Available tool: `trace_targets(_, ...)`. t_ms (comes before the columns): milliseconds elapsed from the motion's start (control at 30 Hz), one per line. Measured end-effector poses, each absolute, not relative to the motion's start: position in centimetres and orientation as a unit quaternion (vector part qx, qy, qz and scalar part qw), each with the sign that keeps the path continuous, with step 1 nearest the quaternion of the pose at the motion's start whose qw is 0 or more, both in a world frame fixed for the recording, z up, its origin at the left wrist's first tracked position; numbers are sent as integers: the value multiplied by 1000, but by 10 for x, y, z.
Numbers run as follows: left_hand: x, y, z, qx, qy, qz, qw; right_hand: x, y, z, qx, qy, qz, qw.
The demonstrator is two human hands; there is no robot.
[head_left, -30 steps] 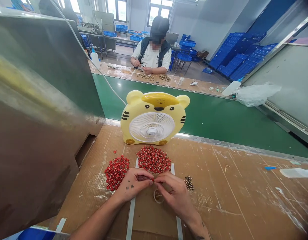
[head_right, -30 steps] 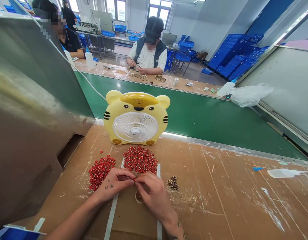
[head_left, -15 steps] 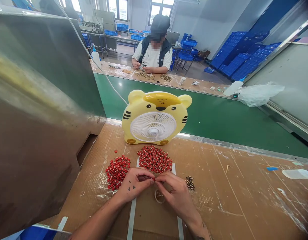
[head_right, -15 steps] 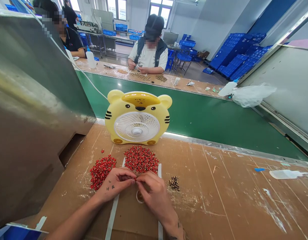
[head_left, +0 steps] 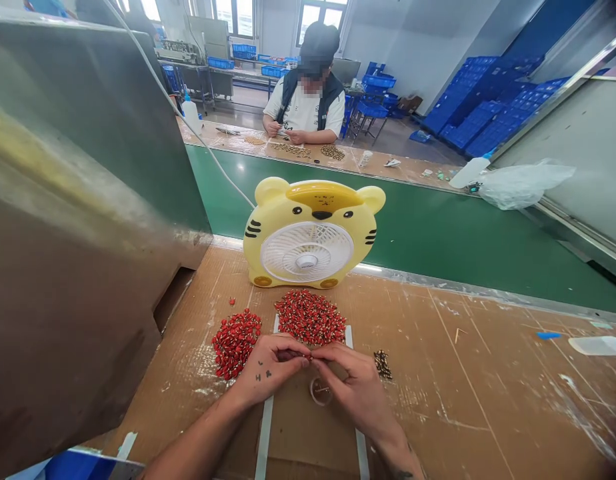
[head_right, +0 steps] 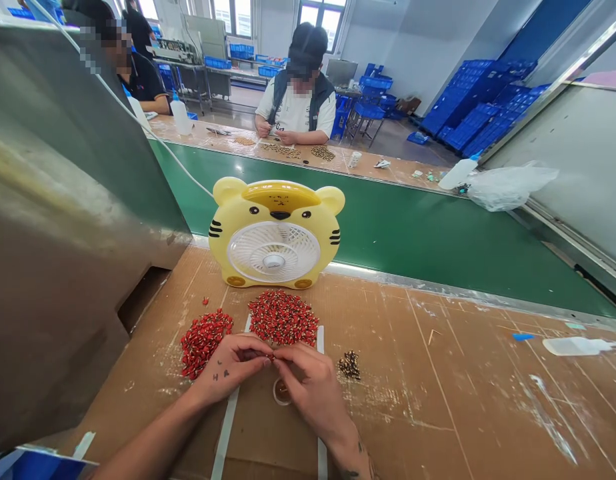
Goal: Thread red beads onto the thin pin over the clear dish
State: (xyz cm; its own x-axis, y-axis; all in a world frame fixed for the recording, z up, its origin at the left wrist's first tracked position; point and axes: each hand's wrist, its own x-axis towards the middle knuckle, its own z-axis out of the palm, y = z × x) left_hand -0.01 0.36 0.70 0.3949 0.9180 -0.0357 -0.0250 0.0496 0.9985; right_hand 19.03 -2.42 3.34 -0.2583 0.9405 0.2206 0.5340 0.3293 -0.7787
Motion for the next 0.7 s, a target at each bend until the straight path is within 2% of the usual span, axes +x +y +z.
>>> trace_targets(500,2,-4,6,606,436,377,548,186,-22,36,-512,-748,262,331)
trace_targets(700,11,-6,-1,639,421,351,540,196,-24,30,-515,-735,306,318)
